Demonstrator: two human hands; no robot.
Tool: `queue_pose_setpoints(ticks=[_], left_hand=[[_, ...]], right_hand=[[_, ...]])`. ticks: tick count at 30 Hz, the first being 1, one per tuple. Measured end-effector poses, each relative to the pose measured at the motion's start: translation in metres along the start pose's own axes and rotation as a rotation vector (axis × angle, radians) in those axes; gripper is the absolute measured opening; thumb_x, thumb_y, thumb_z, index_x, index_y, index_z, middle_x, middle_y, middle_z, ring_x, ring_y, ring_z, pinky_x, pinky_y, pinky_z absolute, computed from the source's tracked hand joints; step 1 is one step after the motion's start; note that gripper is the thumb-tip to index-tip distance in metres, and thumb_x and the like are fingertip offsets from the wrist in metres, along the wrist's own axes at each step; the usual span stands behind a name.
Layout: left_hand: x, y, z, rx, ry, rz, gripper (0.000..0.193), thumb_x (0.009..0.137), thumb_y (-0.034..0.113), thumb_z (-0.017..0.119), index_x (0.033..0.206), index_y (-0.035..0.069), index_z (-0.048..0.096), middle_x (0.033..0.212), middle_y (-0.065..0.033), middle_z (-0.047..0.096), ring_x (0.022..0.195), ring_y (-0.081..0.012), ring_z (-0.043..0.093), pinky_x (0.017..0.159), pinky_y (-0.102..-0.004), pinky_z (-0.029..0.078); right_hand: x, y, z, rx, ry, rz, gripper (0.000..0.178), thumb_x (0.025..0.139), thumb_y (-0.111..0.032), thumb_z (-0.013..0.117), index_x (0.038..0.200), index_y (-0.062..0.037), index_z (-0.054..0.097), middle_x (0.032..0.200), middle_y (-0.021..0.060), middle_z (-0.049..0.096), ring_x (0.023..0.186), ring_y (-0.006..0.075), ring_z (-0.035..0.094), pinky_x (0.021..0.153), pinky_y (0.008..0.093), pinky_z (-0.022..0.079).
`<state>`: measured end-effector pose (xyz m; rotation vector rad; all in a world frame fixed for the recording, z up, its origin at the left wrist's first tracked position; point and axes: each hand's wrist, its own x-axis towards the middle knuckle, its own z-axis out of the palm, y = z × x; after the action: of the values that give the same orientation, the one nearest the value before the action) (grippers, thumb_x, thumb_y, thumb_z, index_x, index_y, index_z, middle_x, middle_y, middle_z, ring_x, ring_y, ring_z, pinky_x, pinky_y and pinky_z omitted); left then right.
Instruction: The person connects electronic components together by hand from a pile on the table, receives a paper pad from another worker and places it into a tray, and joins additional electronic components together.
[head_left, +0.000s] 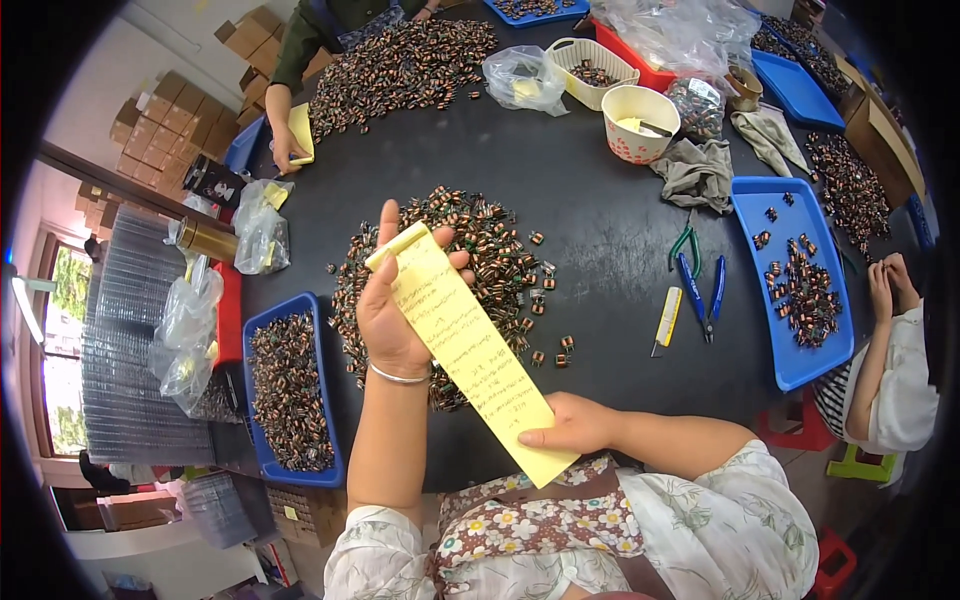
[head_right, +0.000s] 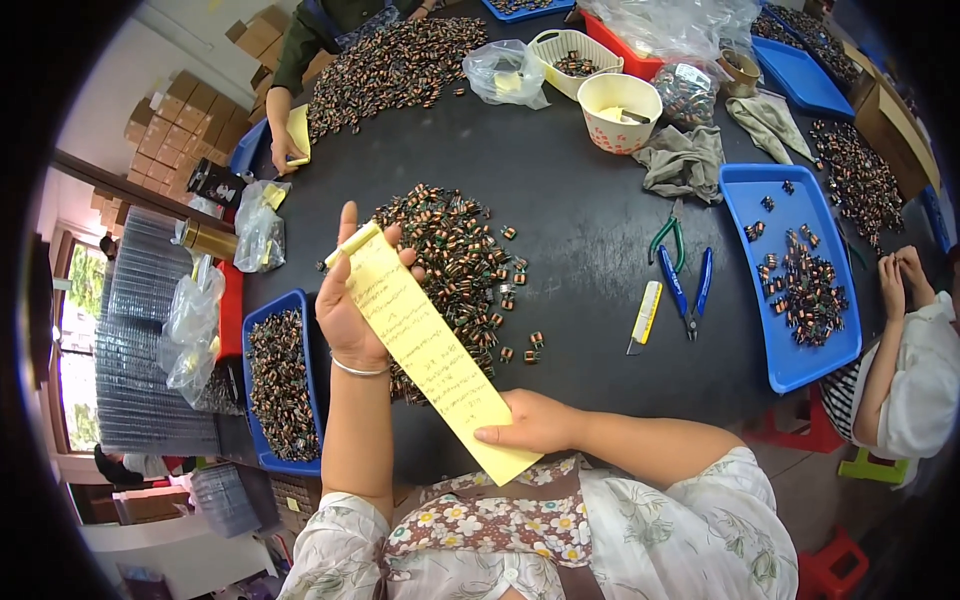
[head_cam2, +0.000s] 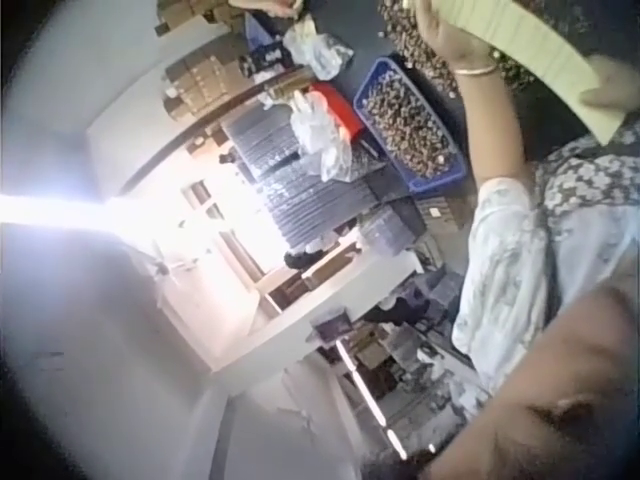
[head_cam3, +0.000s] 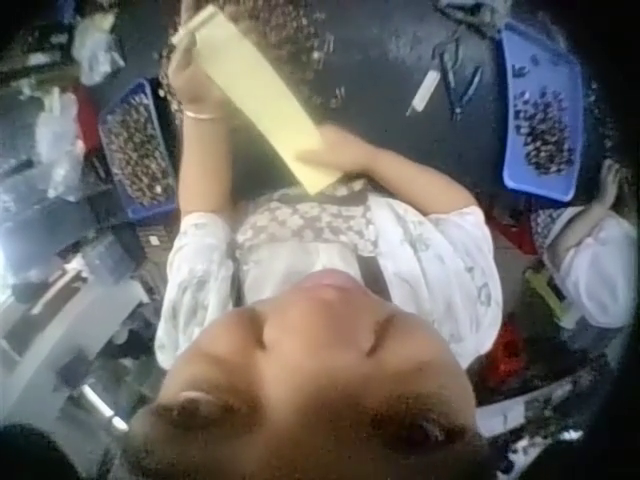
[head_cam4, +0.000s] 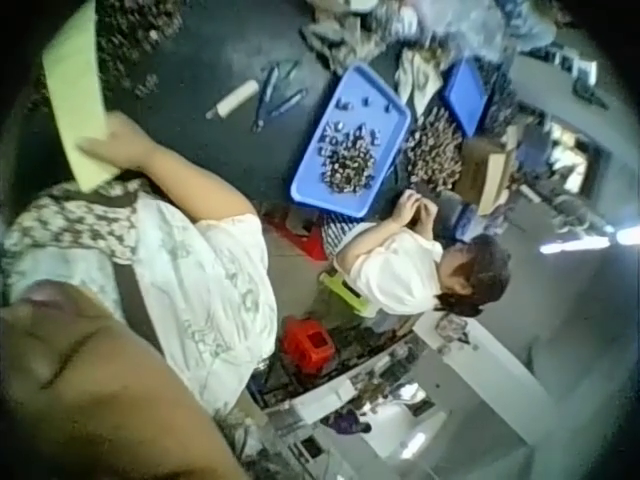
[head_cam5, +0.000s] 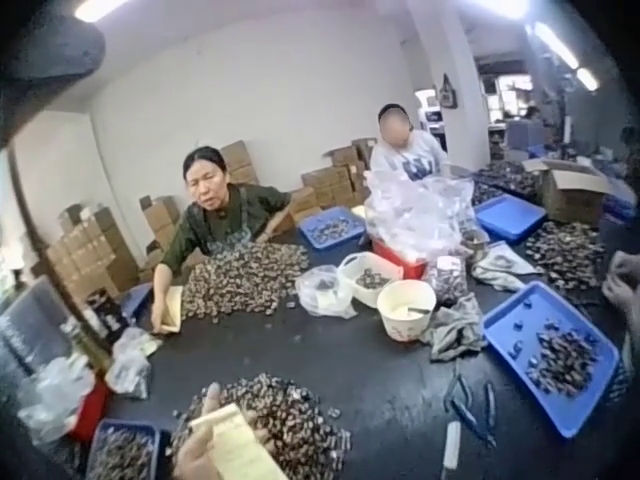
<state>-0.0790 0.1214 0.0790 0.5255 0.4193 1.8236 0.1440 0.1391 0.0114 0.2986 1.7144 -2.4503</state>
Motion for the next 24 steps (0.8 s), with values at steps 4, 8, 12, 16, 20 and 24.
queue_pose_setpoints(ticks=[4,8,12,16,20,24], left_hand=[[0.003,-0.011,-0.003,-0.021,-0.011,-0.012,0.048,0.094,0.022,0.038,0.140,0.017,0.023,0.118,-0.0214,0.051,0.097,-0.0346,0.058,0.082,-0.0469,0.050],[-0.004,-0.027,-0.009,-0.084,0.106,-0.058,0.043,0.093,0.024,0.039,0.133,0.011,0.034,0.119,-0.0195,0.050,0.096,-0.0330,0.057,0.082,-0.0455,0.050],[-0.012,-0.039,-0.018,-0.042,0.171,-0.171,0.044,0.092,0.028,0.041,0.125,-0.002,0.039,0.116,-0.0193,0.052,0.095,-0.0329,0.058,0.081,-0.0444,0.051],[-0.025,-0.055,-0.006,-0.090,0.115,-0.313,0.046,0.091,0.027,0.045,0.127,0.000,0.037,0.110,-0.0199,0.054,0.092,-0.0322,0.059,0.079,-0.0441,0.052],[-0.039,-0.077,0.015,0.009,0.109,-0.241,0.054,0.088,0.018,0.049,0.134,0.001,0.027,0.109,-0.0217,0.054,0.093,-0.0327,0.060,0.081,-0.0438,0.051],[-0.051,-0.078,0.017,0.121,0.134,-0.363,0.057,0.085,0.011,0.052,0.135,0.003,0.026,0.105,-0.0215,0.056,0.096,-0.0351,0.060,0.083,-0.0450,0.050]], right_hand=[[0.000,0.007,-0.003,-0.041,0.018,-0.027,0.034,0.088,-0.024,0.056,0.113,-0.0009,0.055,0.098,0.0068,0.063,0.086,0.0117,0.058,0.078,0.0292,0.048],[0.001,0.005,-0.010,-0.025,0.035,-0.011,0.033,0.087,-0.023,0.059,0.111,0.0007,0.057,0.097,0.0055,0.063,0.086,0.0108,0.059,0.076,0.0276,0.048],[-0.003,0.000,-0.014,-0.036,0.092,-0.069,0.035,0.086,-0.025,0.061,0.110,0.0007,0.057,0.095,0.0064,0.064,0.084,0.0103,0.060,0.074,0.0278,0.049],[-0.005,-0.001,-0.017,-0.087,0.109,-0.034,0.034,0.086,-0.025,0.061,0.110,-0.0009,0.058,0.094,0.0059,0.064,0.084,0.0102,0.060,0.073,0.0278,0.049],[-0.005,0.005,-0.018,-0.042,0.196,-0.097,0.032,0.086,-0.026,0.061,0.109,-0.0036,0.059,0.094,0.0050,0.064,0.085,0.0105,0.059,0.074,0.0271,0.048],[-0.005,0.006,-0.015,-0.042,0.225,-0.194,0.030,0.086,-0.024,0.061,0.107,-0.0037,0.060,0.092,0.0041,0.063,0.085,0.0107,0.058,0.076,0.0264,0.047]])
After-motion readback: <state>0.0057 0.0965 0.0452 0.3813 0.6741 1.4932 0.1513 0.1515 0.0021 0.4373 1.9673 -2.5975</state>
